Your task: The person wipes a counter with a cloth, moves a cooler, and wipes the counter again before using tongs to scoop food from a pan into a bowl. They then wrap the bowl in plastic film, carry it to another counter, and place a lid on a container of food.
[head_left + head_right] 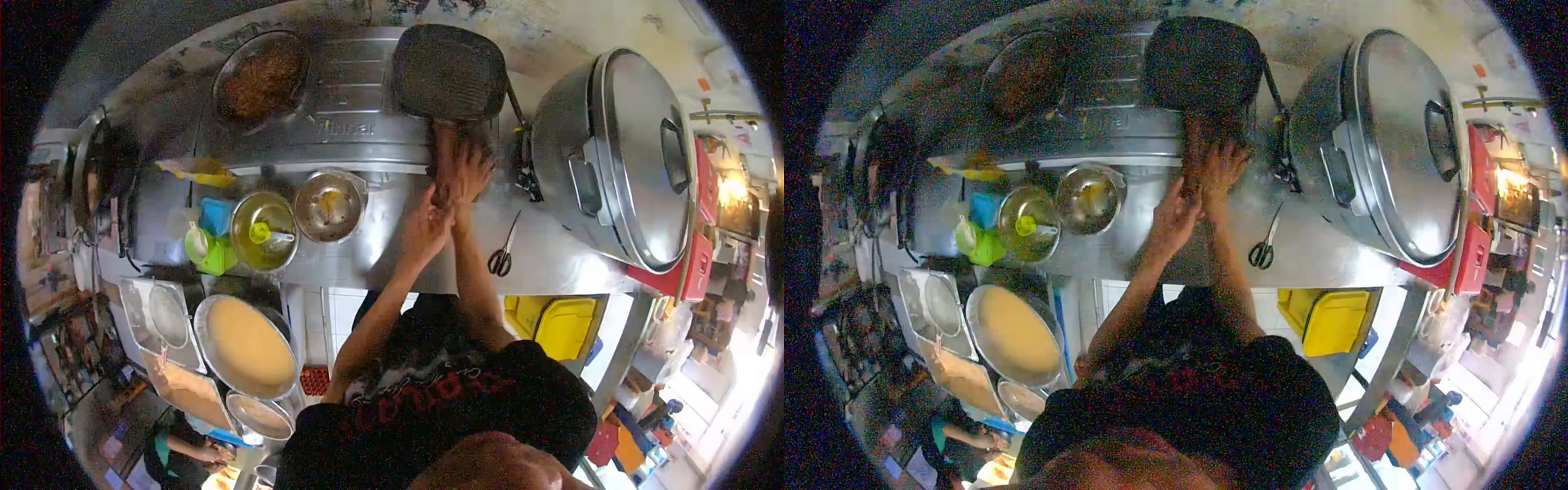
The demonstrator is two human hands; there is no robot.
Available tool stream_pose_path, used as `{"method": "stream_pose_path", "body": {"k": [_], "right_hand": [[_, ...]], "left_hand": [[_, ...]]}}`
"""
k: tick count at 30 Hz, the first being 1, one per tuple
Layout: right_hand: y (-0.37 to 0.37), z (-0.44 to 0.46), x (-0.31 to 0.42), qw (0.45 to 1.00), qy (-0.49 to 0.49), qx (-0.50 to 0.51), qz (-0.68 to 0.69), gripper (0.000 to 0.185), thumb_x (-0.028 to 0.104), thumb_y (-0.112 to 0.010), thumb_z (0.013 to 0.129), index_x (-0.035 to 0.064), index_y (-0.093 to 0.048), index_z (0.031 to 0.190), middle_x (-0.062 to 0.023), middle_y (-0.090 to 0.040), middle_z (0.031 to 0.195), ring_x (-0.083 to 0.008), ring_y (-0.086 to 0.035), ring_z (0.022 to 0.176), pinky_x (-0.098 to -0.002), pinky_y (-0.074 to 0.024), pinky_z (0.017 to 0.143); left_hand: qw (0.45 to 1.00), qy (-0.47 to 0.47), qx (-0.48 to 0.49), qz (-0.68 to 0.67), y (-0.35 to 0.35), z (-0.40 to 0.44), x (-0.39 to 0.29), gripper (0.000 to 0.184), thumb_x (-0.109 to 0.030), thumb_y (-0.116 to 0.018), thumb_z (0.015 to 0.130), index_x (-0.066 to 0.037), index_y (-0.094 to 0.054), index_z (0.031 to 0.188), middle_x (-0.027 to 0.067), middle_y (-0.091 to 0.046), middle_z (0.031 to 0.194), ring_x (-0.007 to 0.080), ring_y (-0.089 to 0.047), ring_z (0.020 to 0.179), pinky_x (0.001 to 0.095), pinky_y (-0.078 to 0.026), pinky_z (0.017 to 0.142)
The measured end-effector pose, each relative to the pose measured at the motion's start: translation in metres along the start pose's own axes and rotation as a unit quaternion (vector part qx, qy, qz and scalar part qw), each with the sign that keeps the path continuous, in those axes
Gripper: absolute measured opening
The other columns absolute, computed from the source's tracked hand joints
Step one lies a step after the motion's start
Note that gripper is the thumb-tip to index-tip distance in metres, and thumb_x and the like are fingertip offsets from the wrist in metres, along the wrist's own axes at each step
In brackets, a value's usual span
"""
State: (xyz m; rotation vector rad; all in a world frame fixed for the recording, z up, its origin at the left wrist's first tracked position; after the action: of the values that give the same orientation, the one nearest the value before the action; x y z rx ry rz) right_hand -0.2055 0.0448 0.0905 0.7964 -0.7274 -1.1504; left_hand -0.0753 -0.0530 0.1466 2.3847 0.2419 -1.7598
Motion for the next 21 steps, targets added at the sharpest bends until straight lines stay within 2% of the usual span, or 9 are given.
{"method": "stream_pose_path", "body": {"k": [1,4,7,10,11,15,18,20,21], "right_hand": [[0.004,-0.005,0.014,0.998,0.03,-0.052,-0.002,0.058,0.036,-0.062,0.082,0.0143,-0.053,0.135,-0.0124,-0.043,0.143,-0.0401,-0.041,0.128,-0.0602,-0.0304,0.105],[0.0,-0.022,0.028,0.989,-0.086,0.033,0.112,0.053,0.032,-0.059,0.085,0.0111,-0.053,0.134,-0.0137,-0.048,0.137,-0.0411,-0.042,0.124,-0.0598,-0.0298,0.104],[-0.007,-0.032,0.046,0.945,-0.197,0.109,0.239,0.048,0.029,-0.056,0.089,0.008,-0.053,0.132,-0.015,-0.053,0.132,-0.0421,-0.043,0.121,-0.0594,-0.0292,0.102],[0.015,-0.024,0.023,0.979,0.057,0.001,0.198,0.051,0.033,-0.058,0.088,0.0087,-0.053,0.132,-0.014,-0.055,0.13,-0.0421,-0.044,0.119,-0.0578,-0.0304,0.101],[0.031,-0.013,0.022,0.993,0.052,0.011,0.109,0.051,0.031,-0.059,0.087,0.009,-0.054,0.132,-0.0158,-0.055,0.131,-0.0397,-0.047,0.12,-0.0536,-0.0329,0.102],[0.043,-0.043,0.055,0.997,-0.033,0.069,0.032,0.051,0.031,-0.059,0.086,0.0096,-0.054,0.132,-0.0156,-0.055,0.131,-0.0397,-0.046,0.122,-0.0543,-0.0311,0.104],[-0.002,-0.062,0.104,0.993,-0.032,0.106,0.045,0.051,0.031,-0.059,0.086,0.01,-0.054,0.132,-0.0154,-0.055,0.131,-0.0398,-0.046,0.123,-0.0548,-0.0297,0.106],[-0.027,-0.047,0.124,0.991,-0.005,0.119,0.062,0.051,0.031,-0.058,0.086,0.0103,-0.054,0.132,-0.0153,-0.055,0.132,-0.0398,-0.045,0.124,-0.0552,-0.0288,0.107],[-0.034,-0.031,0.133,0.99,0.014,0.123,0.073,0.051,0.031,-0.058,0.086,0.0104,-0.054,0.132,-0.0153,-0.055,0.132,-0.0398,-0.045,0.124,-0.0553,-0.0284,0.108]], "left_hand": [[0.995,-0.025,0.01,0.097,0.001,0.0,-0.005,0.055,-0.022,-0.065,0.091,-0.003,-0.044,0.138,0.0157,-0.067,0.106,0.0247,-0.067,0.079,0.0357,-0.054,0.072],[0.973,-0.088,0.004,0.213,0.015,0.01,-0.023,0.061,-0.028,-0.068,0.088,-0.002,-0.043,0.137,0.0227,-0.065,0.108,0.0374,-0.067,0.083,0.0424,-0.054,0.079],[0.96,-0.195,-0.056,0.192,0.03,0.012,-0.068,0.057,-0.023,-0.065,0.086,0.0,-0.044,0.134,0.0257,-0.066,0.093,0.0415,-0.066,0.074,0.0466,-0.053,0.068],[0.974,-0.093,0.051,0.201,0.02,0.02,-0.053,0.051,-0.026,-0.065,0.087,0.001,-0.05,0.127,0.0253,-0.064,0.107,0.0402,-0.064,0.092,0.0451,-0.052,0.081],[0.976,-0.011,0.103,0.19,0.014,0.022,-0.051,0.047,-0.026,-0.065,0.087,0.001,-0.053,0.124,0.0256,-0.063,0.111,0.0396,-0.063,0.098,0.0453,-0.051,0.085],[0.936,-0.25,-0.044,0.244,0.009,0.025,-0.078,0.041,-0.025,-0.065,0.085,0.0,-0.055,0.116,0.0221,-0.066,0.096,0.0372,-0.066,0.084,0.0461,-0.052,0.078],[0.933,-0.192,-0.007,0.304,0.012,0.018,-0.088,0.035,-0.021,-0.063,0.085,0.0,-0.052,0.112,0.0188,-0.068,0.086,0.037,-0.066,0.072,0.0453,-0.053,0.066],[0.96,-0.07,0.111,0.248,0.002,0.028,-0.056,0.031,-0.019,-0.062,0.085,-0.001,-0.053,0.109,0.0178,-0.068,0.088,0.0362,-0.066,0.071,0.0451,-0.054,0.066],[0.951,-0.155,0.041,0.263,0.024,0.019,-0.083,0.032,-0.019,-0.064,0.085,-0.001,-0.054,0.11,0.0167,-0.068,0.086,0.0344,-0.066,0.07,0.0437,-0.054,0.066]]}}
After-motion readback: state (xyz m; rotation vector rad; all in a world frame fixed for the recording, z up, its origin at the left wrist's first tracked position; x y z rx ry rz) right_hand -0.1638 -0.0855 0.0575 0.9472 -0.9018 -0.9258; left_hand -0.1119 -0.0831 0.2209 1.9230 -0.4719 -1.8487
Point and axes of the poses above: each hand's wrist, its own z-axis towards the middle knuckle, its own y-axis out of the back of the hand, x = y × z, the point moved 6 cm from there along z, towards the middle knuckle
